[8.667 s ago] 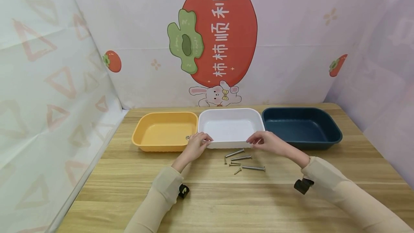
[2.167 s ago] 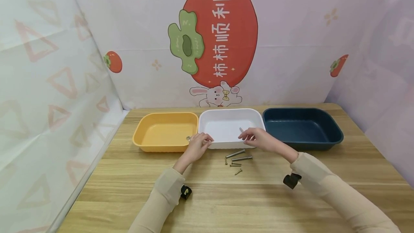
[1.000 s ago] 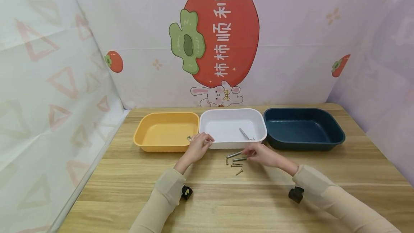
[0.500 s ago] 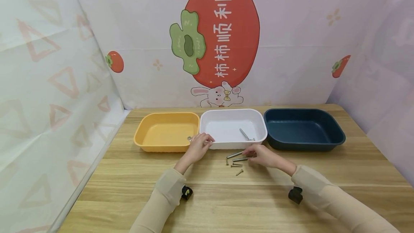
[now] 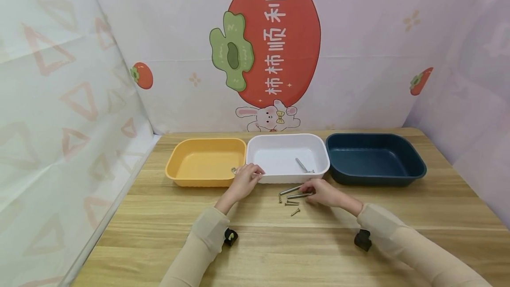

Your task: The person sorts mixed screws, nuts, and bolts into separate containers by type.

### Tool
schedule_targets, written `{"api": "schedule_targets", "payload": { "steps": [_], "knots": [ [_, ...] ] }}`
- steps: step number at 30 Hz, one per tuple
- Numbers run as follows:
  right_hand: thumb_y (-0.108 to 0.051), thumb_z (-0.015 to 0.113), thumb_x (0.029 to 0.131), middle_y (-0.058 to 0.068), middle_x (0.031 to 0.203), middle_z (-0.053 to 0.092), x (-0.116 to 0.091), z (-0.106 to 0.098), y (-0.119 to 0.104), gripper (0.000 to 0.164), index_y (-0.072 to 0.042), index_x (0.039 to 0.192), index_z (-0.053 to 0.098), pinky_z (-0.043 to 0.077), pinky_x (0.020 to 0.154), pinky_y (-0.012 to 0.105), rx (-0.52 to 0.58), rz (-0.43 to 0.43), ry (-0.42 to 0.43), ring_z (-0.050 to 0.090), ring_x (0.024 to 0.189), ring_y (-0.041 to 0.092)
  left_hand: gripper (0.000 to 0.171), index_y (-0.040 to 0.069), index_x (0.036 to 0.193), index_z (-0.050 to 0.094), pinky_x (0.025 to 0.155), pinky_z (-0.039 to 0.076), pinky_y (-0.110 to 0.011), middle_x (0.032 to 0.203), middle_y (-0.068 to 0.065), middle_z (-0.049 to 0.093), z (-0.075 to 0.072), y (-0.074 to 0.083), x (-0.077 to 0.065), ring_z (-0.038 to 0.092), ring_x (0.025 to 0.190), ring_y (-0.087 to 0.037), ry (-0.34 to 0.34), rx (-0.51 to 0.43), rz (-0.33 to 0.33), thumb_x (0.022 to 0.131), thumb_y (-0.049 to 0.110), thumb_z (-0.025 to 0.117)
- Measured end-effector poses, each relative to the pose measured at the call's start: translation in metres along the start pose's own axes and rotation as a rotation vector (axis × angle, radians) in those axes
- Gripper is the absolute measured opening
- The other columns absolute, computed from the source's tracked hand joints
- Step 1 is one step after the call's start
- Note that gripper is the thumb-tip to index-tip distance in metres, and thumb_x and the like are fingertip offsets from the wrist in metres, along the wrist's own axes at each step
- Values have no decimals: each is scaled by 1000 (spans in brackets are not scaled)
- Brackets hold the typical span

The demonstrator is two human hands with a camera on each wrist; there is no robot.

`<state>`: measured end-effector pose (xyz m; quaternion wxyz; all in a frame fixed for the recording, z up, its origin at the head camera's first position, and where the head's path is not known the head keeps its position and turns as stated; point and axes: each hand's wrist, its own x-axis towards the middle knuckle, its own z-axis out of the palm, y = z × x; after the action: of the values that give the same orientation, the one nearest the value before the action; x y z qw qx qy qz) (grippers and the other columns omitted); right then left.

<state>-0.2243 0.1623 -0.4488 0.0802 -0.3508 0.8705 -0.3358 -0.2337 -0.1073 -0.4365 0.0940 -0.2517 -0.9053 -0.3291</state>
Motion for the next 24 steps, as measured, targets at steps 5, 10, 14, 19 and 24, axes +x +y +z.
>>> {"api": "schedule_targets", "payload": {
  "steps": [5, 10, 14, 19, 24],
  "knots": [
    [4, 65, 72, 9, 85, 62, 0, 2, 0, 17, 2, 89, 66, 46, 65, 24, -11, -10, 17, 55, 76, 16, 5, 6, 87, 61, 85, 31, -43, 83, -5, 58, 0, 0, 0, 52, 86, -23, 4, -2, 1, 84, 8, 58],
    [8, 64, 71, 7, 81, 62, -1, 4, 1, 16, 1, 86, 67, 44, 62, 23, -32, -21, 40, 52, 71, 12, 4, 6, 86, 61, 86, 30, -44, 84, -5, 59, -1, 0, 0, 52, 85, -22, 7, -6, 9, 84, 7, 58],
    [9, 64, 71, 6, 79, 62, 0, 3, 1, 16, 1, 85, 67, 44, 62, 23, -40, -17, 36, 52, 70, 11, 4, 6, 86, 61, 86, 31, -44, 84, -5, 59, 0, 0, 0, 52, 85, -22, 12, -4, 17, 83, 7, 58],
    [8, 64, 71, 7, 79, 62, 0, 3, 2, 16, 2, 86, 67, 45, 62, 23, -29, -13, 22, 53, 71, 13, 6, 4, 88, 61, 86, 31, -44, 84, -5, 59, 0, 0, -1, 52, 85, -23, 8, -1, 15, 84, 7, 58],
    [8, 64, 71, 7, 79, 62, 1, 3, 2, 16, 2, 86, 67, 45, 62, 23, -29, -21, 15, 54, 71, 13, 5, 5, 87, 61, 87, 30, -44, 84, -5, 59, 0, 0, 0, 52, 86, -23, 7, -9, 9, 84, 7, 58]
  ]
}}
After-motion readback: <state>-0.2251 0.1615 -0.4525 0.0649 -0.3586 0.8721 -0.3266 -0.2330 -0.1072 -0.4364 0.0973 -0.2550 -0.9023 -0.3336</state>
